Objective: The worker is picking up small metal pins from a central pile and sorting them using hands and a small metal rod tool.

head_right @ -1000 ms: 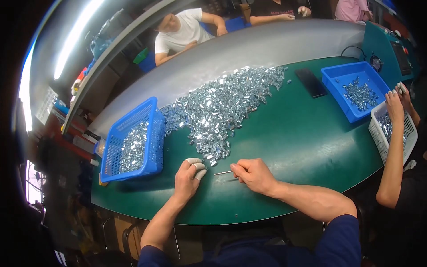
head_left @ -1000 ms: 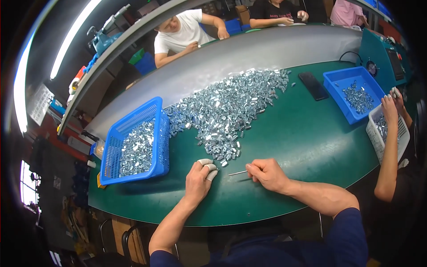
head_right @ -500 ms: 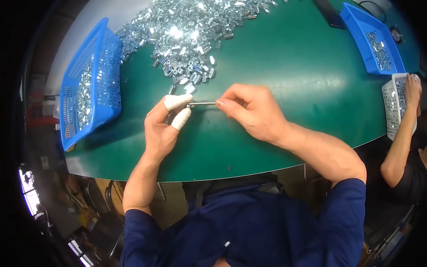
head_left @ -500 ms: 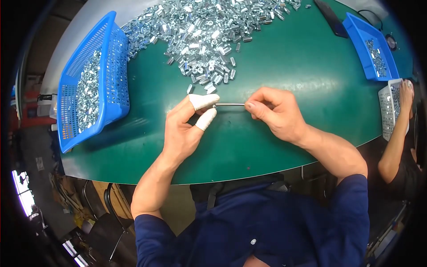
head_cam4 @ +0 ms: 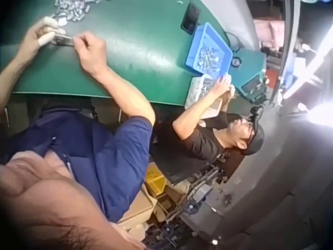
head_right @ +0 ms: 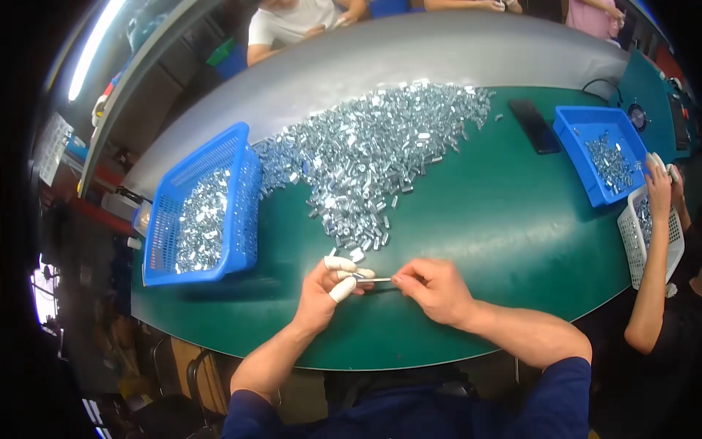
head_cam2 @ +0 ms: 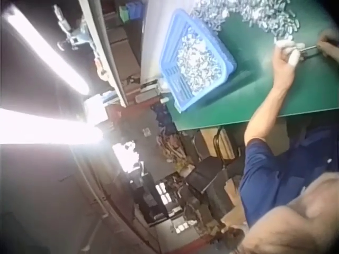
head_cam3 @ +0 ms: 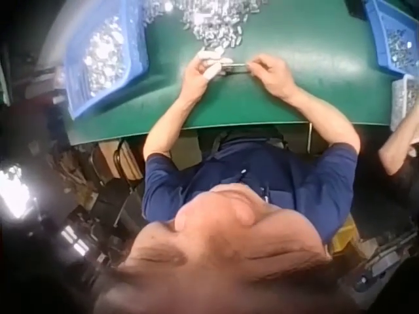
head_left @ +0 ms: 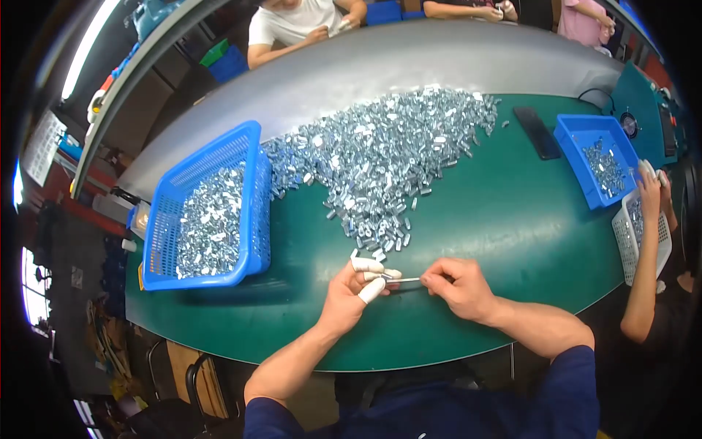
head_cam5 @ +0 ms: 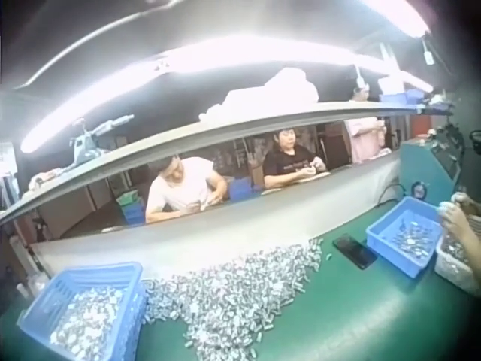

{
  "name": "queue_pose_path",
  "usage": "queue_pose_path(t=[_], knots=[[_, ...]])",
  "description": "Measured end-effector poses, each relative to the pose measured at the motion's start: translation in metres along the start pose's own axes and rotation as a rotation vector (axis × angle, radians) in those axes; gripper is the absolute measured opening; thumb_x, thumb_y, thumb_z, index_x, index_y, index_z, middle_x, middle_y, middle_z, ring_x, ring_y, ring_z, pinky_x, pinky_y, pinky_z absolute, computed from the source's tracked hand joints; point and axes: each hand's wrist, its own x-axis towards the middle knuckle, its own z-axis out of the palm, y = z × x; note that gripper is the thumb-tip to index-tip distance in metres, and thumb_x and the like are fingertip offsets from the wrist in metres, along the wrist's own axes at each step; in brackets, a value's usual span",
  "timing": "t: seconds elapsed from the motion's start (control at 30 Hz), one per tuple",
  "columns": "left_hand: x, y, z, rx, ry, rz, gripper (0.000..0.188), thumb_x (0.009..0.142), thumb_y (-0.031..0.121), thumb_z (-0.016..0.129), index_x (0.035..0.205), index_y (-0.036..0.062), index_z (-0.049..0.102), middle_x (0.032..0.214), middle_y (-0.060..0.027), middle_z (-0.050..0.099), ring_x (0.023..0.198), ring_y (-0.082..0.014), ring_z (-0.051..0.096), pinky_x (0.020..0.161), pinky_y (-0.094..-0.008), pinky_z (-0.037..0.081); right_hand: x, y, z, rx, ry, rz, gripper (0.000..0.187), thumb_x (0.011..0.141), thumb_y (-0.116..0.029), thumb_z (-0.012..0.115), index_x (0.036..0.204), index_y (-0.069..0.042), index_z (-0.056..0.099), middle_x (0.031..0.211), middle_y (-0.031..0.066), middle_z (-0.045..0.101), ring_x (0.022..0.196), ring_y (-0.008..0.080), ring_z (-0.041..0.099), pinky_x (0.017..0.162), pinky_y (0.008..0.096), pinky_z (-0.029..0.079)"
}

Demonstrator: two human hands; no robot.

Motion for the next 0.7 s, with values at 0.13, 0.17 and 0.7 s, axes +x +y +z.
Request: queue_pose_path(t=[0.13,0.17,0.7], knots=[[0.0023,0.0039,0.0007,-0.045,0.023,-0.011,0.023,0.102,0.004,0.063,0.124,0.0047,0.057,0.124,-0.0223,0.072,0.107,-0.0265,0.073,0.090,-0.0354,0.059,-0.0001,0.0020,0.0005,-0.039,-0.010,-0.012,0.015,0.099,-0.013,0.071,0.094,0.001,0.073,0.076,0.0032,0.071,0.068,0.0061,0.061,0.060,0.0253,0.048],[0.0025,0.0066,0.0018,-0.047,0.032,-0.019,0.023,0.102,0.005,0.063,0.124,0.0041,0.057,0.124,-0.0225,0.072,0.107,-0.0263,0.073,0.090,-0.0353,0.059,0.0006,0.0025,0.0016,-0.011,0.002,-0.010,0.017,0.099,-0.016,0.071,0.094,0.000,0.073,0.075,0.0046,0.070,0.066,0.0084,0.062,0.059,0.0273,0.048],[0.0061,0.0032,-0.0009,-0.025,0.005,-0.033,0.020,0.103,0.002,0.060,0.122,0.0045,0.055,0.126,-0.0225,0.070,0.111,-0.0302,0.073,0.090,-0.0362,0.060,0.0033,0.0011,-0.0029,-0.051,0.105,-0.087,0.017,0.099,-0.016,0.071,0.092,0.000,0.074,0.074,0.0083,0.071,0.064,0.0135,0.065,0.057,0.0307,0.049]])
